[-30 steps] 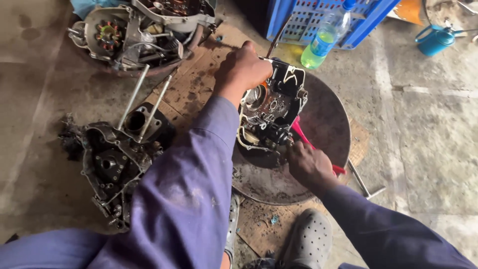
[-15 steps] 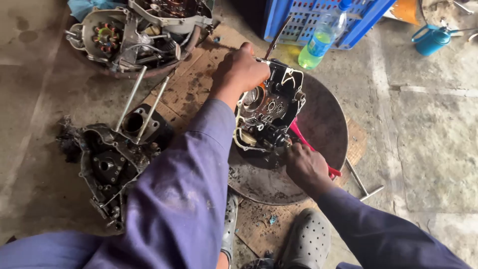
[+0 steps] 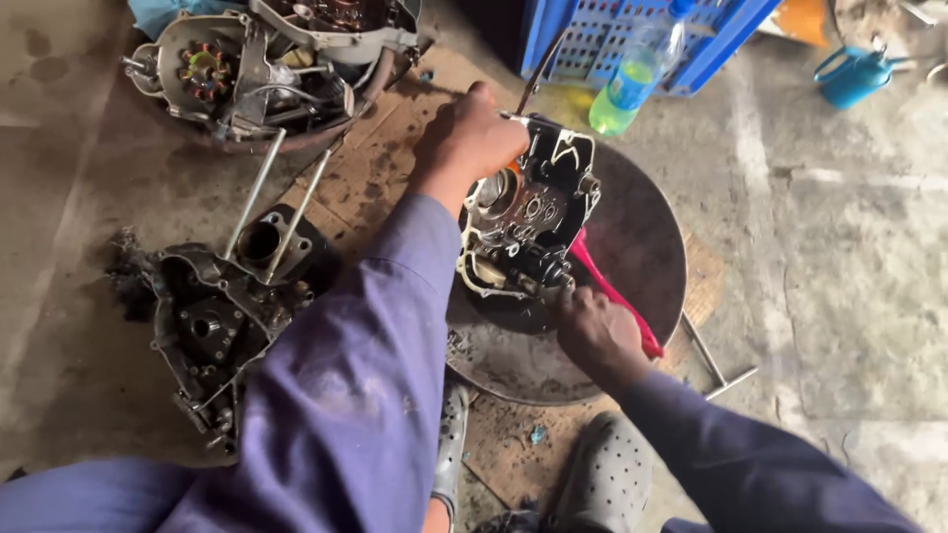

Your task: Cleaning internal motorcycle engine casing parts with a brush and fluid.

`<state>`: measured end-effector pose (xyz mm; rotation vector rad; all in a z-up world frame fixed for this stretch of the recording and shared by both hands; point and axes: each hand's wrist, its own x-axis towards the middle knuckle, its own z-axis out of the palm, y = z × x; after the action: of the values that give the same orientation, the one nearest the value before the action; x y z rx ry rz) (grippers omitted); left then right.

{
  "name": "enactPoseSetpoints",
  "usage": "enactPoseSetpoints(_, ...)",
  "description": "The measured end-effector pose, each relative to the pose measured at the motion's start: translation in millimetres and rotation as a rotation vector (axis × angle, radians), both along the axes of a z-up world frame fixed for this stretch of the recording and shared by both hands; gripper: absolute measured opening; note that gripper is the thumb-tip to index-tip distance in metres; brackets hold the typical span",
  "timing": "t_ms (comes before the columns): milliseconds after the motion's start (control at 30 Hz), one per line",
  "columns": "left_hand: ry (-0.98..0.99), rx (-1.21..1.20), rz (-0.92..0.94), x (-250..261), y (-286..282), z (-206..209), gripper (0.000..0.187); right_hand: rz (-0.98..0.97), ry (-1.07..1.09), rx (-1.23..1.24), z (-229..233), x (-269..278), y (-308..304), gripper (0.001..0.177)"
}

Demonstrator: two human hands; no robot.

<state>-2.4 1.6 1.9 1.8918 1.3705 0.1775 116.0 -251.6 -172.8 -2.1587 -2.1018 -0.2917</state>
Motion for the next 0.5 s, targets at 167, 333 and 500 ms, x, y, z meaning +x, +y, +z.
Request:
enactPoseSetpoints(167, -0.010, -0.007, 0.012, -4, 6, -6, 0.073, -0.557, 0.919, -0.384, -30, 16, 20, 0.045)
enactPoseSetpoints(333, -0.010, 0.031, -0.019, 0, 9, -6, 0.072, -0.703, 0.948, -0.735, 40, 28, 19, 0.070)
enactPoseSetpoints(500, -0.075, 0.021, 0.018, -6, 12, -18, 0.074, -0.678, 0.263, -0.570, 38, 24, -3, 0.029)
